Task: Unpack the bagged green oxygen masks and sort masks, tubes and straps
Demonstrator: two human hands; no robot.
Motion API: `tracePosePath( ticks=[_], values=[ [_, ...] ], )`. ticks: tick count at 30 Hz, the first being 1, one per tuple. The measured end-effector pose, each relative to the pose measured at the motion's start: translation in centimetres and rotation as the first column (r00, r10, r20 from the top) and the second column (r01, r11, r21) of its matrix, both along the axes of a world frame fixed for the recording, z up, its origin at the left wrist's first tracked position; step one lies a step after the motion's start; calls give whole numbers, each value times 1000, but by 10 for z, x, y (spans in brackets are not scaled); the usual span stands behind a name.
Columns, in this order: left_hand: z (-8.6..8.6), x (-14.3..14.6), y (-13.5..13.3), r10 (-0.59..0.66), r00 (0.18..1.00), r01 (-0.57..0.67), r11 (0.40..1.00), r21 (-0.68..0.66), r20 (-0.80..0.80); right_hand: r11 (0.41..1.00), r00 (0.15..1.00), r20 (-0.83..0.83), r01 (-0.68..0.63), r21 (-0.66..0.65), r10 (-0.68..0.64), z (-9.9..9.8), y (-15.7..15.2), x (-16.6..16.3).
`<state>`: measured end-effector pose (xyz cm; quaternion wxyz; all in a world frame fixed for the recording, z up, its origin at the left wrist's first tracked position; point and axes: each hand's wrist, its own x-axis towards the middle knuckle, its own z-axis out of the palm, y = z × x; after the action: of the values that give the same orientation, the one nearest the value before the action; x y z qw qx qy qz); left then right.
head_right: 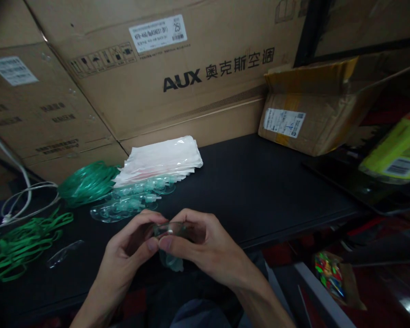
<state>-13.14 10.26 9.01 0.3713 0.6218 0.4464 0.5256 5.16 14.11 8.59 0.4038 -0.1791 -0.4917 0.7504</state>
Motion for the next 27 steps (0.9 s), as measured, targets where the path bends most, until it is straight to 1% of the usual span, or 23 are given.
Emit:
tracePosePath(
  ticks=[3,7,9,12,15,18,23,25,26,27],
  values=[
    [1,-1,-1,-59,998,59,997,-41,-22,1000,1000,1,-13,17,13,1,-1,0],
    [6,0,-5,-124,992,121,988,-101,-28,999,1000,1,25,40,-25,-1,-2,0],
    [7,1,-7,-144,989,140,986,-87,-40,999,1000,-7,22,50,-22,-3,-2,1],
    [5,0,-10,-130,989,131,991,15,-71,996,999,-35,13,83,-10,-6,-3,3],
    [1,-1,-11,-91,990,104,987,122,-108,990,998,-58,36,137,-29,-9,-5,2],
    [-2,-1,-11,-50,988,79,978,195,-146,978,994,-68,95,186,-84,-11,-7,2],
    [-1,3,-9,66,977,3,947,320,-205,951,985,-31,171,257,-169,-11,-9,1],
    [-1,4,-8,118,970,-26,920,392,-213,922,968,-26,244,302,-248,-13,-9,-2],
    [-2,4,-7,152,967,-51,902,428,-206,892,947,-38,314,326,-319,-14,-9,-5],
    [-3,4,-7,194,962,-86,882,463,-192,848,912,-55,399,349,-406,-16,-10,-8]
  ],
)
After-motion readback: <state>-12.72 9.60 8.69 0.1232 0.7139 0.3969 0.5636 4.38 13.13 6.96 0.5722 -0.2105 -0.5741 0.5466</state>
